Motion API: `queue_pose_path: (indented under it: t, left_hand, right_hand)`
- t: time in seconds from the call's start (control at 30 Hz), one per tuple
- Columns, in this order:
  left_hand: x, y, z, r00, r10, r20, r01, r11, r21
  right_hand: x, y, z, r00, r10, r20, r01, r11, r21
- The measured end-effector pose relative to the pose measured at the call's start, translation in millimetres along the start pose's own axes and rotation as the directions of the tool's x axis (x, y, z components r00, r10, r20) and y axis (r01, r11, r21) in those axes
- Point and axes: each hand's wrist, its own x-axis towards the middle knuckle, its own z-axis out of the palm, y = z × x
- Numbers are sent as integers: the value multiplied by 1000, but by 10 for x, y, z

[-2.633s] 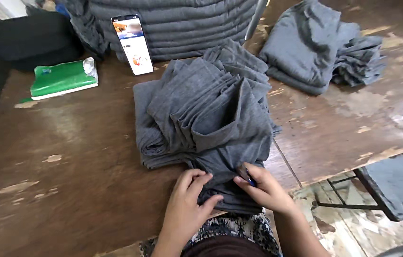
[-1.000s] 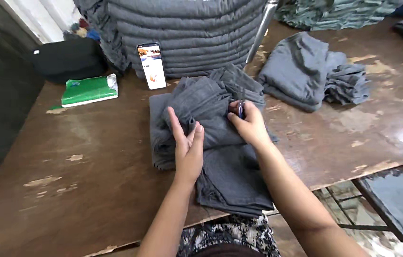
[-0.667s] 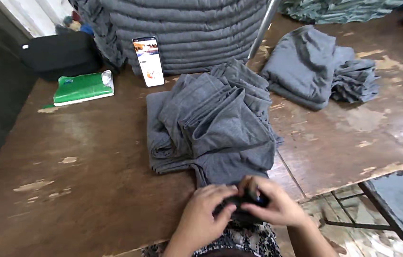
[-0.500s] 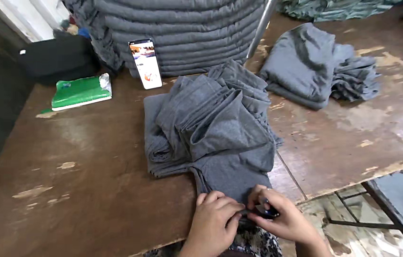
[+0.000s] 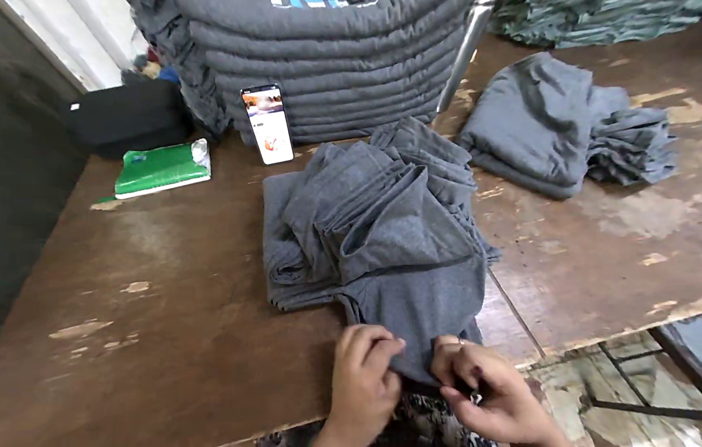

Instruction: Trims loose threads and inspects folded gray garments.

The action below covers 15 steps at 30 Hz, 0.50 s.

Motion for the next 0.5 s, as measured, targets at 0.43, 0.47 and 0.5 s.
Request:
queue_pose_path:
  t: [0.43, 0.47, 0.5]
  left_hand:
    - [71, 4, -140, 895, -423, 141, 410, 658, -631]
    - [88, -13, -174, 859, -474, 192, 456, 541, -706]
    - [97, -33, -199, 833, -503, 231, 480, 446, -755]
  right_hand:
    - [253, 266, 246, 941, 100, -324, -217, 911, -350]
    - [220, 290, 306, 956, 132, -260, -219, 916, -337]
    - [201, 291, 339, 966, 133, -220, -201, 926, -320]
